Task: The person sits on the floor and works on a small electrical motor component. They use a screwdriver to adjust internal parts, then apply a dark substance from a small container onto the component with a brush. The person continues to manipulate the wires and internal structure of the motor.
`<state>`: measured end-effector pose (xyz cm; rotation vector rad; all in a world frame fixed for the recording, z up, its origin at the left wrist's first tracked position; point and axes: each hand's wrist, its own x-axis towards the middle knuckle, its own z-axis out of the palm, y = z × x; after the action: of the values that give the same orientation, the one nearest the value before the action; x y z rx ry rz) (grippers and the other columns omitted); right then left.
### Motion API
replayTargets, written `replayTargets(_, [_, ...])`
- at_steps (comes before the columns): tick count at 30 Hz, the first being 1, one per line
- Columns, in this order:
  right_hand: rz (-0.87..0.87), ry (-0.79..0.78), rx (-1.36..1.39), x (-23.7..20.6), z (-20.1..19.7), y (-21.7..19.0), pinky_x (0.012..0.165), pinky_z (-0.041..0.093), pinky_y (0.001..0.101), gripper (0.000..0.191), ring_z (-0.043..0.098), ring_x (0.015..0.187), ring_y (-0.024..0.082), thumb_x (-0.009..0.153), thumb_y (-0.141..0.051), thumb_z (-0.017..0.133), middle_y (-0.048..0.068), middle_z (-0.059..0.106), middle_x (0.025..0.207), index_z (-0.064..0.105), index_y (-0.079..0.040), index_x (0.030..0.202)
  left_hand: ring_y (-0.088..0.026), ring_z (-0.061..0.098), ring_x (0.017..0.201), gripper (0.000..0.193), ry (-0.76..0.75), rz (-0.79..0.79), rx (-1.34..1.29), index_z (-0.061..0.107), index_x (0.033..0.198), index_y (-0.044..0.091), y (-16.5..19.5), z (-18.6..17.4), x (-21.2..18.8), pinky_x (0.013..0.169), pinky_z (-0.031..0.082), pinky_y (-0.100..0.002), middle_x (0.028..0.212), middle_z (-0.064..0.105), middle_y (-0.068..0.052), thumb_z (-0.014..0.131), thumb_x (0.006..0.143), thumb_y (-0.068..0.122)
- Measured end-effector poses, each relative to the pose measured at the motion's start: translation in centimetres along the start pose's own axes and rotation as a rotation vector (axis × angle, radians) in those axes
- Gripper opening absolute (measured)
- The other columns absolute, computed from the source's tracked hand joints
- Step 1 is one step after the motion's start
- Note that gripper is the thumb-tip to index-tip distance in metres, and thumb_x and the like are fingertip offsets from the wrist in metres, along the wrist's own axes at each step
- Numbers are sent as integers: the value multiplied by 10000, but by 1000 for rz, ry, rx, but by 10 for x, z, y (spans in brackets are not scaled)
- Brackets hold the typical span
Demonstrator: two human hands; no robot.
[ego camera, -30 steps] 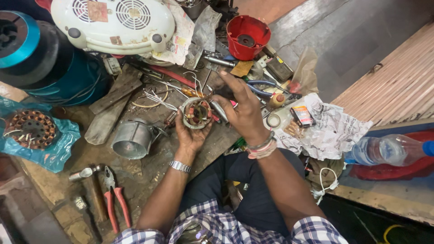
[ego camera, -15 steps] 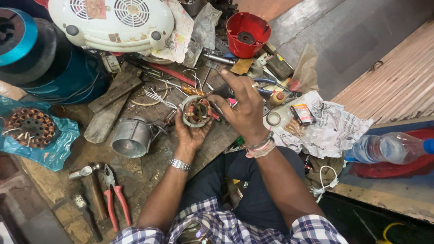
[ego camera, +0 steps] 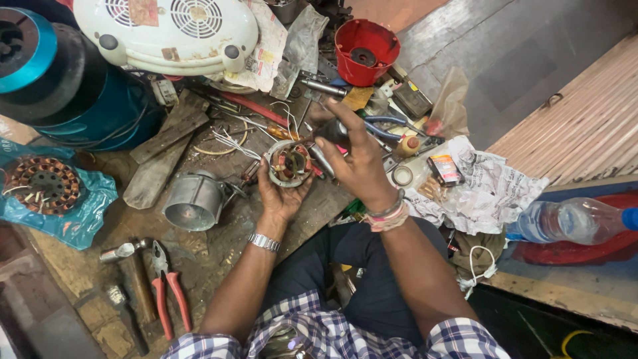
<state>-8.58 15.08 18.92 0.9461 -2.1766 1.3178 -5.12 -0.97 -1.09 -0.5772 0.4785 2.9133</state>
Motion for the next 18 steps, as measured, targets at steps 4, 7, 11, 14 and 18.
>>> replayTargets(4, [213, -10, -403, 3, 0, -1, 841, 570, 416, 755, 726, 970, 309, 824, -264, 910, 118, 741, 1145, 509, -135, 1450, -281, 714, 1070, 808, 25, -2, -10, 603, 1370, 137, -1, 0, 0, 849, 632, -421, 1236, 709, -82, 598, 824, 733])
replayTargets(7, [-166, 94, -229, 4, -2, -2, 959, 557, 442, 677, 663, 1135, 379, 878, -52, 794, 205, 631, 1265, 424, -103, 1442, -290, 701, 1078, 819, -4, 1, -8, 601, 1381, 131, -1, -1, 1, 853, 624, -422, 1246, 701, -91, 609, 833, 739])
replayTargets(11, [135, -16, 81, 2, -4, -4, 930, 605, 387, 615, 728, 1102, 296, 986, -120, 781, 142, 684, 1309, 464, -127, 1512, -291, 702, 1078, 823, 25, -7, -3, 603, 1367, 160, -1, -3, 2, 846, 622, -416, 1248, 700, -71, 609, 790, 746])
replayTargets(14, [68, 75, -265, 1, -2, -5, 885, 575, 396, 715, 715, 1017, 291, 882, -212, 906, 121, 698, 1184, 494, -141, 1462, -283, 700, 1085, 829, 34, -4, 14, 600, 1375, 154, -1, -4, 2, 865, 623, -420, 1256, 695, -69, 620, 792, 744])
replayTargets(18, [-108, 58, -198, 3, -3, -5, 1026, 541, 457, 696, 651, 1205, 387, 908, -104, 798, 202, 640, 1316, 418, -113, 1491, -298, 697, 1080, 845, -7, 1, 8, 603, 1386, 133, -2, -4, 3, 856, 617, -418, 1254, 697, -88, 624, 812, 753])
